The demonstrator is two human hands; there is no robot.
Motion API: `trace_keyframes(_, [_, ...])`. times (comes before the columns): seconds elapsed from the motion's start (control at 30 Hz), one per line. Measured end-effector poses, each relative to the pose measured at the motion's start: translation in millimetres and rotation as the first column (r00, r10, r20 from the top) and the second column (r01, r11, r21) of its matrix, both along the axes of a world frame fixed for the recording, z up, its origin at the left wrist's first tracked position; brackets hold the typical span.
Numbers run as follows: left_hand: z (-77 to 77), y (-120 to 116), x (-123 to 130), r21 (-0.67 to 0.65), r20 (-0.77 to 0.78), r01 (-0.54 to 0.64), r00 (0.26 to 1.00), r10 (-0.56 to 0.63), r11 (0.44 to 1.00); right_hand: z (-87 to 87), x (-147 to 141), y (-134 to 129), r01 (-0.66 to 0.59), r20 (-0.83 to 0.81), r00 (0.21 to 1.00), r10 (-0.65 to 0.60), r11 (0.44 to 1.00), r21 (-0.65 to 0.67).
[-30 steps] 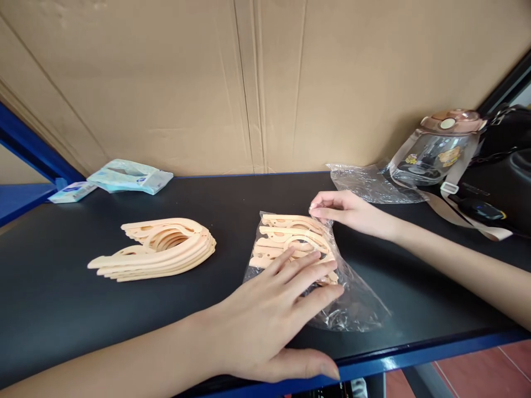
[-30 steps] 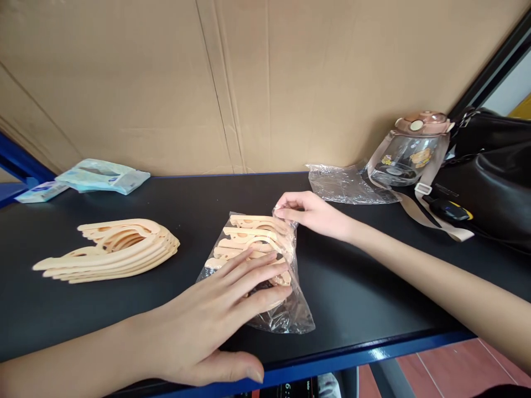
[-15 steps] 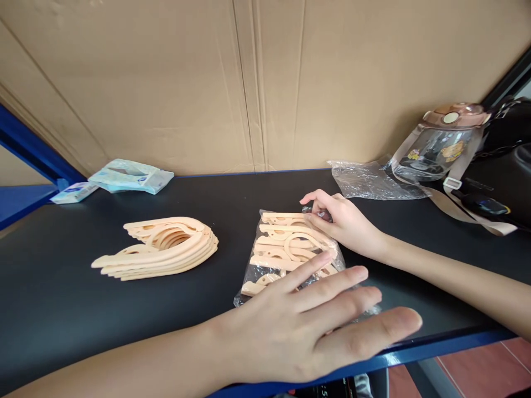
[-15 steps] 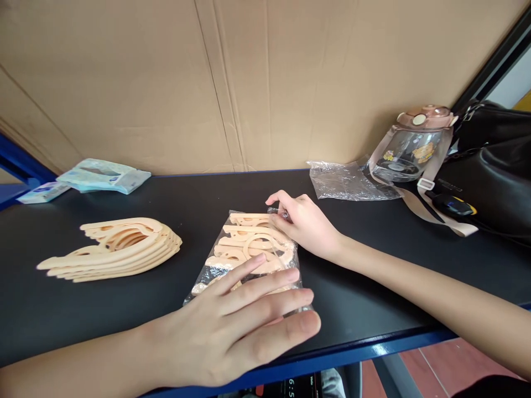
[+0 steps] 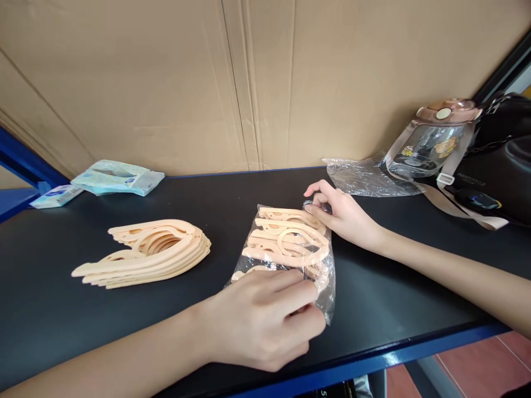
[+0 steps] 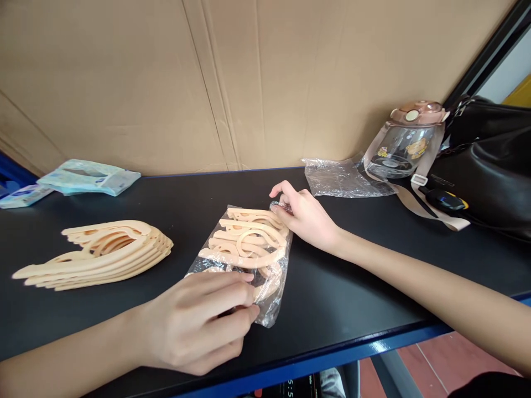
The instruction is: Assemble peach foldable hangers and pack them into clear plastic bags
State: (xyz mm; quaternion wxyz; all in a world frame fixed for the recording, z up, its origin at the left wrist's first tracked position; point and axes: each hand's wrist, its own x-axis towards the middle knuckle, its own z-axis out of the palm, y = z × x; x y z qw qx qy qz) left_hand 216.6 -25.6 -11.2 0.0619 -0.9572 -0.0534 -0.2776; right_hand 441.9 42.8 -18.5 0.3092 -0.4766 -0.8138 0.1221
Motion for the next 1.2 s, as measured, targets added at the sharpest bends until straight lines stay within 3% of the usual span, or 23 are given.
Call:
trace_keyframes(0.2, [4.7,4.9,-2.1,-0.073,-0.092,0.022,0.995,-0.029,0.997,-0.4,1.8,0.6,0.058,0.151,0.985,-0.08,0.988,0.143])
trace_keyframes(0.4, [7.1,0.6,-2.2,-0.144,-0.028,-0.027,0.999,0.023,0.989,1.3,4.1,0.1,0.035,0.297,0.947,-0.121,0.96,0.277])
trace_keyframes(0.53, [6.6,4.2,-4.7,-0.233,-0.107,-0.064,0.993,0.04,0.97,4.0,2.7,-3.9,0.001,0.352,0.929,-0.118,0.949,0.315])
trace_keyframes(0.63, [5.3,7.9,-4.3,-0.277,-0.159,-0.091,0.986,0.047,0.957,7.0,1.8,-8.7,-0.005,0.351,0.931,-0.098,0.96,0.281])
trace_keyframes(0.83, [2.9,12.0,-3.7,-0.257,-0.201,-0.294,0.948,0.247,0.92,10.9,0.3,-16.3,0.029,0.341,0.938,-0.07,0.992,0.124])
trace_keyframes(1.0, [2.9,13.4,-7.6,-0.222,-0.263,-0.297,0.936,0.236,0.929,9.2,-0.6,-15.5,0.051,0.268,0.962,-0.042,0.998,-0.025])
trace_keyframes(1.2, [9.1,11.9,-6.7,-0.16,-0.314,-0.308,0.916,0.248,0.938,2.7,4.3,-7.9,0.001,0.212,0.977,0.022,0.994,-0.109])
